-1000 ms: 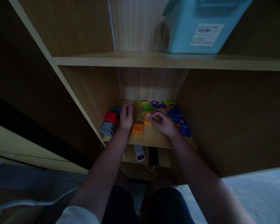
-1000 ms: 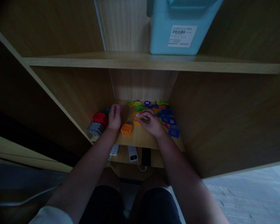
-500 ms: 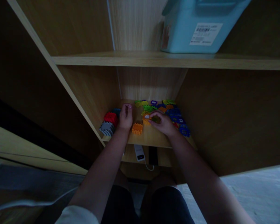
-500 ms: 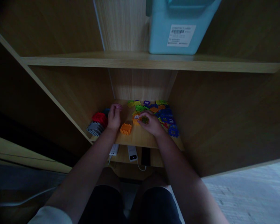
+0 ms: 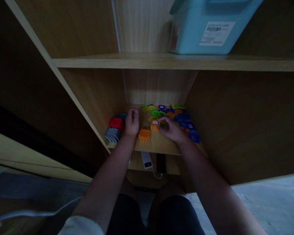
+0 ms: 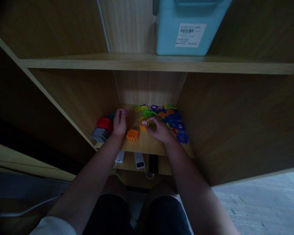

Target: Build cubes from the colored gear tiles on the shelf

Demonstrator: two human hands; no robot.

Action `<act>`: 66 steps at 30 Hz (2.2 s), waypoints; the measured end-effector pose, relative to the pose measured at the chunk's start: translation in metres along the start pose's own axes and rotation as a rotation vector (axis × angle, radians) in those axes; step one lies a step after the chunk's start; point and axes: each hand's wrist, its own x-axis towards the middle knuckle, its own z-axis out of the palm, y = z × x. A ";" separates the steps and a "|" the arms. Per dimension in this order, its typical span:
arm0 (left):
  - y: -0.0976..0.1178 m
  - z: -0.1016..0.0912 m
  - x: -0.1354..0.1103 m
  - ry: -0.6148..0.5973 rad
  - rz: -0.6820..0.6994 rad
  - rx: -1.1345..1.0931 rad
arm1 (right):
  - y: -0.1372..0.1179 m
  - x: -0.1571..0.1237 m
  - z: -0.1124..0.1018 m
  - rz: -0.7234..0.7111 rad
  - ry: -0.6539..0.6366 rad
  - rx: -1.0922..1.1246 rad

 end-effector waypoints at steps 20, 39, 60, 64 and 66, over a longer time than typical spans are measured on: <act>0.003 0.000 0.000 -0.001 -0.009 -0.006 | -0.002 -0.001 -0.001 -0.011 -0.035 0.003; 0.003 0.001 0.000 -0.005 -0.014 -0.005 | 0.000 0.000 0.001 -0.020 -0.021 -0.008; 0.002 0.000 0.000 -0.005 -0.015 -0.001 | 0.006 -0.002 0.004 0.023 -0.002 0.013; 0.002 0.000 0.000 -0.005 -0.014 0.019 | 0.007 -0.002 0.003 0.029 -0.012 0.003; 0.002 0.000 0.000 -0.006 -0.017 0.019 | 0.006 -0.002 0.002 0.024 -0.019 0.005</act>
